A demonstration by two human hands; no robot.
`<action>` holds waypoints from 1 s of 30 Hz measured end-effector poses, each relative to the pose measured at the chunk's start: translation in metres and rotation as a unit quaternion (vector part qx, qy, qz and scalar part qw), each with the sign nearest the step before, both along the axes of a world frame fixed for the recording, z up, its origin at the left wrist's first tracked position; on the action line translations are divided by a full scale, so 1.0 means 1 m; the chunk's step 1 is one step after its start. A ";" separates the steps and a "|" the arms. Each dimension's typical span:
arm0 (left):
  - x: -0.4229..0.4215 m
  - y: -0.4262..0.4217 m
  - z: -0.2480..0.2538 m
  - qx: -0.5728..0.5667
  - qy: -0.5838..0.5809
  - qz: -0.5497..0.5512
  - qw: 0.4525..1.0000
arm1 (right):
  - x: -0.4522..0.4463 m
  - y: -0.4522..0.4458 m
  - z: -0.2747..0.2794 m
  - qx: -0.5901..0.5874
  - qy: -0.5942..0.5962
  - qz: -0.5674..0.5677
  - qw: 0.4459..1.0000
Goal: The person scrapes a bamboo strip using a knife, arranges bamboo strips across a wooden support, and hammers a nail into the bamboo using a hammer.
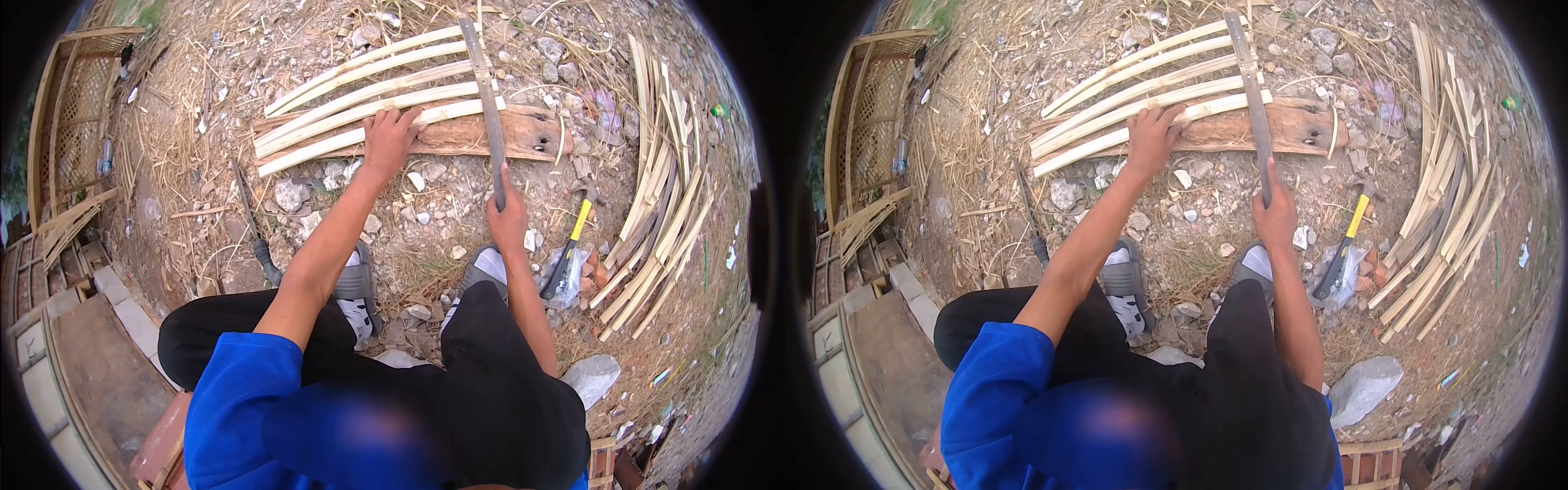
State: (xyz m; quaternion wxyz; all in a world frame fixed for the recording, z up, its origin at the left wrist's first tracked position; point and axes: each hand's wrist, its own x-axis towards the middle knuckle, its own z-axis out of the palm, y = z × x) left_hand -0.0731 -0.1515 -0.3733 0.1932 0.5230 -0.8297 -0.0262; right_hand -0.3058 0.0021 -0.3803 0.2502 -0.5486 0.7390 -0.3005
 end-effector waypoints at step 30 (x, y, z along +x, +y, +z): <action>0.011 -0.010 -0.004 0.038 0.048 -0.054 0.997 | 0.000 0.002 -0.005 0.007 -0.010 -0.010 1.000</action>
